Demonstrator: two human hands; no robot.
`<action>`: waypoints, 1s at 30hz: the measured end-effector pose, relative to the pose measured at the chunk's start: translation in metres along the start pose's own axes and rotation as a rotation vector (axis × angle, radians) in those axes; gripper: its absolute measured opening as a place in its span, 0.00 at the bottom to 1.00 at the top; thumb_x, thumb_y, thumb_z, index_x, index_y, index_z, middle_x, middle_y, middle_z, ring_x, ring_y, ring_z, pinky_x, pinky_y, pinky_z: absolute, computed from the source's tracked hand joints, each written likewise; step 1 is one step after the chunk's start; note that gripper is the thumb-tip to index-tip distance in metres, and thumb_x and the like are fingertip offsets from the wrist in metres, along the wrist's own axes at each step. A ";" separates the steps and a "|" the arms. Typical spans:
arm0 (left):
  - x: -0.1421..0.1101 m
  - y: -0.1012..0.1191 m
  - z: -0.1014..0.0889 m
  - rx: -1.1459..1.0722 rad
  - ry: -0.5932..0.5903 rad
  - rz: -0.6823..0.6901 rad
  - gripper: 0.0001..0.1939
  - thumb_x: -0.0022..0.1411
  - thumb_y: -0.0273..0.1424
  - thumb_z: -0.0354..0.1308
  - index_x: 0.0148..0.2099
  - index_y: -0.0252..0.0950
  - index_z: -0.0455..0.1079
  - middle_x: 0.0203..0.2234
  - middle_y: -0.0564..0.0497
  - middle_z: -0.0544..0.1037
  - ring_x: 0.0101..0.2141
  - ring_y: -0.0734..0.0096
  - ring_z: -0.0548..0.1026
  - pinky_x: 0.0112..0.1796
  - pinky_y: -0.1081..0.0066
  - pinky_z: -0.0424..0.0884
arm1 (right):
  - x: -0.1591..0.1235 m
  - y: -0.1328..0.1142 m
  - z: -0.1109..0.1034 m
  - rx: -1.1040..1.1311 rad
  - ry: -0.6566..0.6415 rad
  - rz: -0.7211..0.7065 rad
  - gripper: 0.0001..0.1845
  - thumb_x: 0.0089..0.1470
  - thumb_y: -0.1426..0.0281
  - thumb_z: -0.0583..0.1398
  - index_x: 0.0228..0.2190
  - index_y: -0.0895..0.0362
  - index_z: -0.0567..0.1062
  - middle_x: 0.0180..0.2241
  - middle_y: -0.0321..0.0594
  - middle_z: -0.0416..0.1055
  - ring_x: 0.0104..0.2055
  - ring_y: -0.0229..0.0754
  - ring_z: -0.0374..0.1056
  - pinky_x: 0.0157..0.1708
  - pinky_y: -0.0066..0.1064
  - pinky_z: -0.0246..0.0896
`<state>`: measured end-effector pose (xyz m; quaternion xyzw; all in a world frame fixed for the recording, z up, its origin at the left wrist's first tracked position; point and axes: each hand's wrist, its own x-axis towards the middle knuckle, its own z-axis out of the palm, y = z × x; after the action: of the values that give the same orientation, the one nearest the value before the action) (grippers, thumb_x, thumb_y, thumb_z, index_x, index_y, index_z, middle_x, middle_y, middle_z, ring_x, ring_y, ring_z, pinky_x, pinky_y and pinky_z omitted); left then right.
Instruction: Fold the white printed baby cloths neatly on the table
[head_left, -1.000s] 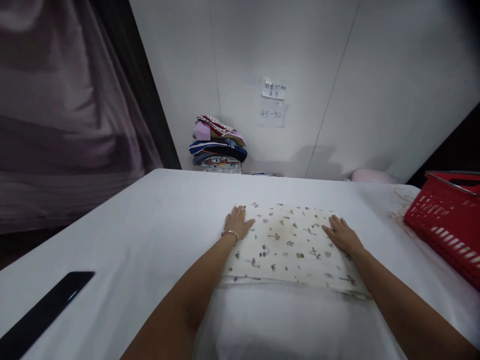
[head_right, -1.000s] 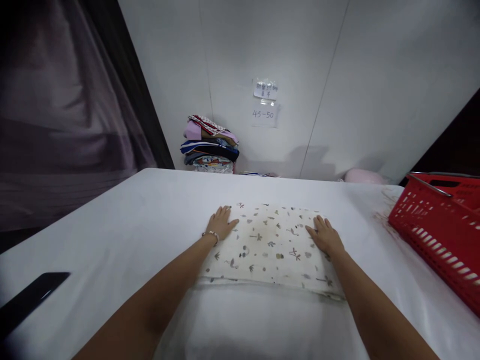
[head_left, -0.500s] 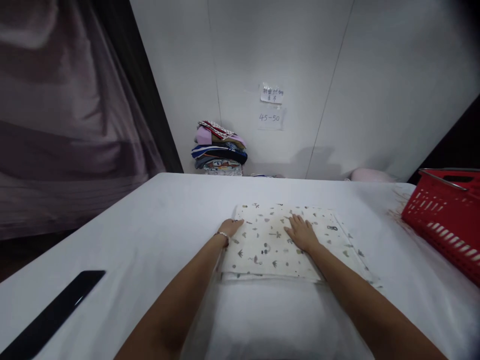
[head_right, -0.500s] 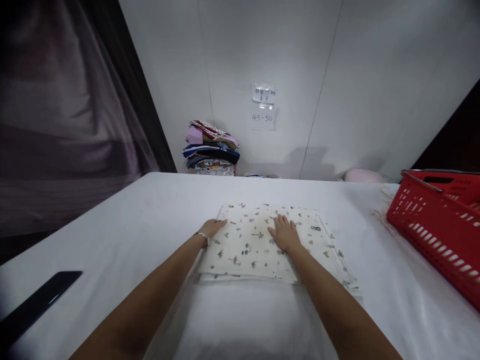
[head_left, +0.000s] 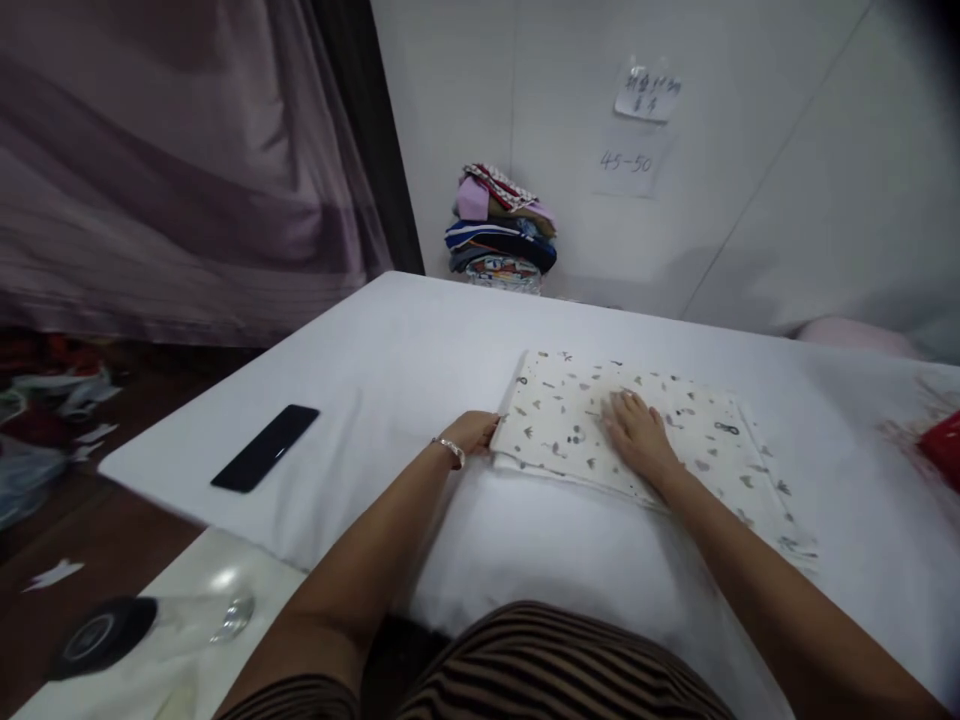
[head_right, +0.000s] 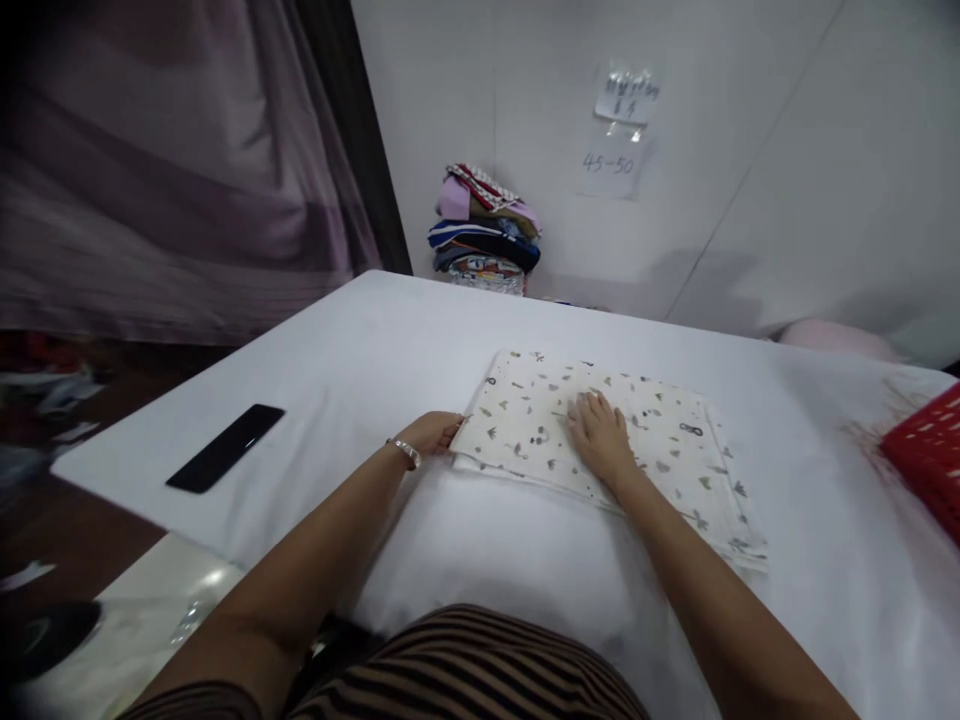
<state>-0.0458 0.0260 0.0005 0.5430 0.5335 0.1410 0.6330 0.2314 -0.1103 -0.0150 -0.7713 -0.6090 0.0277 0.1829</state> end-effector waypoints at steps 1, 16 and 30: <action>-0.009 -0.006 -0.002 -0.020 -0.031 -0.011 0.11 0.59 0.36 0.52 0.33 0.34 0.70 0.22 0.51 0.76 0.23 0.69 0.75 0.27 0.71 0.72 | -0.004 -0.013 -0.001 0.096 0.030 -0.046 0.28 0.59 0.56 0.45 0.53 0.58 0.66 0.59 0.48 0.58 0.61 0.52 0.49 0.58 0.50 0.44; -0.057 -0.039 0.019 -0.310 -0.031 0.054 0.14 0.51 0.31 0.63 0.39 0.32 0.66 0.27 0.51 0.76 0.22 0.75 0.75 0.24 0.76 0.70 | -0.014 -0.143 0.033 0.281 -0.107 -0.421 0.17 0.51 0.70 0.59 0.44 0.58 0.72 0.43 0.45 0.69 0.46 0.46 0.62 0.47 0.38 0.60; -0.050 -0.047 0.028 -0.102 0.160 0.258 0.16 0.56 0.22 0.53 0.48 0.33 0.63 0.24 0.57 0.72 0.13 0.85 0.64 0.18 0.80 0.61 | -0.005 -0.132 0.033 0.386 -0.116 -0.438 0.12 0.55 0.75 0.52 0.38 0.55 0.73 0.35 0.40 0.69 0.39 0.41 0.65 0.42 0.35 0.62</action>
<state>-0.0608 -0.0446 -0.0178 0.5613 0.4999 0.2909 0.5920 0.0986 -0.0817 -0.0048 -0.5695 -0.7539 0.1471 0.2928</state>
